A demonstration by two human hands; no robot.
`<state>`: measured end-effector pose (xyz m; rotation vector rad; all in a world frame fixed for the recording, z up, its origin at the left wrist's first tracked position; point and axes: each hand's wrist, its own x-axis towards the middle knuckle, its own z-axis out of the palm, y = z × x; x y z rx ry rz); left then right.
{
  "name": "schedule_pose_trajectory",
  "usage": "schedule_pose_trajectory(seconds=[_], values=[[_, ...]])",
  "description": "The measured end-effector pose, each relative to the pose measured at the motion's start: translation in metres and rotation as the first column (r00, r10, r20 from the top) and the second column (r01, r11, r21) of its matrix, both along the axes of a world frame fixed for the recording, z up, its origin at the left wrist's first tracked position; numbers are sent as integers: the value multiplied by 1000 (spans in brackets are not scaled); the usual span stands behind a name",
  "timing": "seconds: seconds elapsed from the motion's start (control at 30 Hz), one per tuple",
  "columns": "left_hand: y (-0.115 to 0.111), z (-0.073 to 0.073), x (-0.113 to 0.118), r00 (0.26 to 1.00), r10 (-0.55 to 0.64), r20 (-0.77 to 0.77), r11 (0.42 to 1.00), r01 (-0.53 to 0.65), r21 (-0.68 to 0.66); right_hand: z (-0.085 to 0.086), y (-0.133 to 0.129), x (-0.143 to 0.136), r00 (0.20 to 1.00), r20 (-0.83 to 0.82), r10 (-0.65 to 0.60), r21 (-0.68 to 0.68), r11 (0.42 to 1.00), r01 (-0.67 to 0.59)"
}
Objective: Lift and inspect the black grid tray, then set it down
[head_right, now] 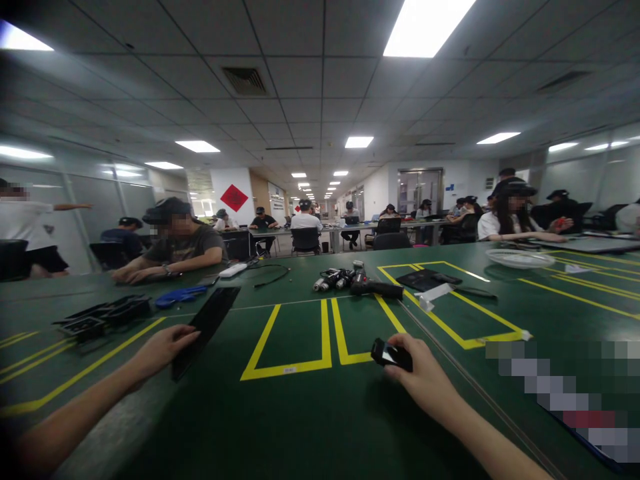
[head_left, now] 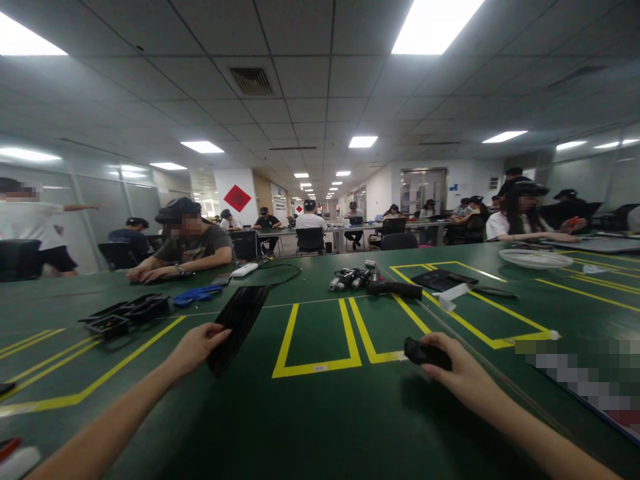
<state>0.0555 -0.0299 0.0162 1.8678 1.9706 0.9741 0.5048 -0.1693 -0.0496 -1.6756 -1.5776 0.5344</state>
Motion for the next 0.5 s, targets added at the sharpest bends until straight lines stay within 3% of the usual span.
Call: schedule_pose_trajectory(seconds=[0.1,0.2,0.27,0.37,0.5], values=[[-35,-11,62,914,-268,304,958,285,-12,11,-16,-30,980,-152,127,-54,989,-136],[-75,-24,120,733,-496,466,832,554,13,9,-30,-53,939,-256,231,-10,970,-242],[-94,-36,149,621,-576,531,748,663,36,3,-35,-62,898,-323,299,74,954,-291],[-108,-55,173,488,-628,606,658,749,78,-3,-38,-68,841,-382,384,175,923,-342],[-112,-72,184,346,-647,680,576,806,138,-4,-38,-70,834,-340,435,190,900,-392]])
